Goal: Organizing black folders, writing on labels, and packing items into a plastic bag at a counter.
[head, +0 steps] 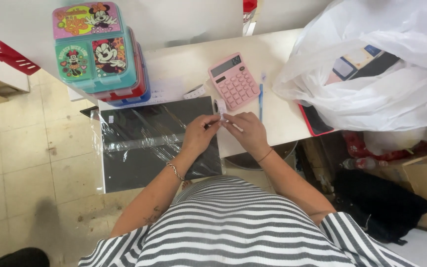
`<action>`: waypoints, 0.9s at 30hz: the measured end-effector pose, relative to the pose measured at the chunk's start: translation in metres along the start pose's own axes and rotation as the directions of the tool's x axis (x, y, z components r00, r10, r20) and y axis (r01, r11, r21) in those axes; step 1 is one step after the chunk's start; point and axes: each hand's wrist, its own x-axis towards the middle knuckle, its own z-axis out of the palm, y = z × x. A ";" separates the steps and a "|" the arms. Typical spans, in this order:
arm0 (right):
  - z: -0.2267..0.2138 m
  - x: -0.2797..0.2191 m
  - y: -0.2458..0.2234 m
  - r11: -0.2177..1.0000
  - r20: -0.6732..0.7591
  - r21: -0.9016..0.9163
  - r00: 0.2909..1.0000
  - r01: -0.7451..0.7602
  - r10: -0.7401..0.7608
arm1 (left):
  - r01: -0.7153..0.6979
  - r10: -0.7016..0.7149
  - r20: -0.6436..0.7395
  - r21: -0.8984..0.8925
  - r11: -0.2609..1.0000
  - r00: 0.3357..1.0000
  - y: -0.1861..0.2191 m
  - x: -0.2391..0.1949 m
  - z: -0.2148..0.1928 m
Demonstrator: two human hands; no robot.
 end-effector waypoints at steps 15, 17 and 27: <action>-0.022 0.027 0.051 0.968 0.148 0.055 0.957 0.244 -0.250 | -0.165 0.219 -0.062 0.467 0.869 0.974 -0.015 0.003 0.040; -0.023 0.032 0.055 0.968 0.117 0.030 0.961 0.249 -0.250 | -0.126 0.182 -0.070 0.489 0.863 0.981 -0.015 0.005 0.043; -0.032 0.050 0.040 0.717 -0.288 -0.116 0.668 0.687 -0.687 | 0.192 -0.223 -0.198 -0.163 0.968 0.955 0.056 -0.021 0.031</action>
